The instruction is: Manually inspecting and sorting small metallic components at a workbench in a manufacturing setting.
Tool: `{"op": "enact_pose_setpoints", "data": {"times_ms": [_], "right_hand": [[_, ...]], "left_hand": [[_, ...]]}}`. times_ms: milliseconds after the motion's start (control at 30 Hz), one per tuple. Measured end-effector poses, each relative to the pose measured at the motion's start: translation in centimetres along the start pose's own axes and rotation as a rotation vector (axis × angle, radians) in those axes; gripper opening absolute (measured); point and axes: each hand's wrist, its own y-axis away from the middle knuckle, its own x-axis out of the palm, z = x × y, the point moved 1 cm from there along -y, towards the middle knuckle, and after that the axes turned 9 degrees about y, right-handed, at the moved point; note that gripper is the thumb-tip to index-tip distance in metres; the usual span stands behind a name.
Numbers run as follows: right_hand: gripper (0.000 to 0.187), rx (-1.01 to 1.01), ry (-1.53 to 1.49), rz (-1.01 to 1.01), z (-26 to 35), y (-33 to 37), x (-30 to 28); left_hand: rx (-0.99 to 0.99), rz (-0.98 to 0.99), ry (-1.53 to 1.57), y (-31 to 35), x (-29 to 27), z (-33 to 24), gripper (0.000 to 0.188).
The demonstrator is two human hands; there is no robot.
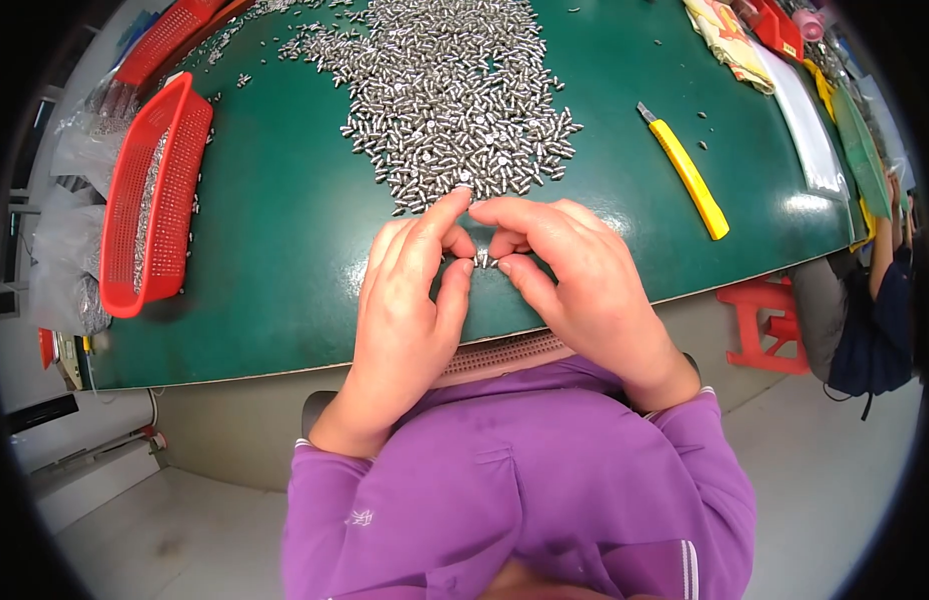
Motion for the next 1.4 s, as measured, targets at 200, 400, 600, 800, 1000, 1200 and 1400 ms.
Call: {"op": "enact_pose_setpoints", "data": {"times_ms": [200, 400, 600, 800, 1000, 1200, 1400], "right_hand": [[0.045, -0.009, -0.03, -0.024, 0.1, -0.3, 0.3], [0.046, 0.137, -0.001, 0.01, 0.7, 0.2, 0.0], [0.049, 0.13, -0.008, 0.005, 0.8, 0.3, 0.4], [0.047, 0.11, -0.033, 0.04, 0.8, -0.1, 0.8], [0.05, 0.094, -0.031, -0.049, 1.1, -0.2, 1.4], [0.052, 0.118, -0.018, 0.002, 1.4, -0.2, 1.0], [0.052, 0.155, -0.096, 0.021, 1.2, 0.1, 1.1]], "left_hand": [[-0.004, -0.011, -0.006, 0.0, 0.2, 0.1, 0.06], [-0.016, -0.018, -0.011, 0.1, 0.0, 0.1, 0.06], [-0.028, -0.013, -0.006, 0.1, 0.0, -0.1, 0.062], [-0.044, -0.016, 0.008, 0.1, 0.0, -0.1, 0.063], [-0.072, -0.008, 0.03, 0.1, 0.0, 0.1, 0.063], [-0.082, -0.013, 0.03, 0.2, 0.0, 0.0, 0.062], [-0.094, -0.016, 0.032, 0.2, -0.1, 0.1, 0.064]]}}
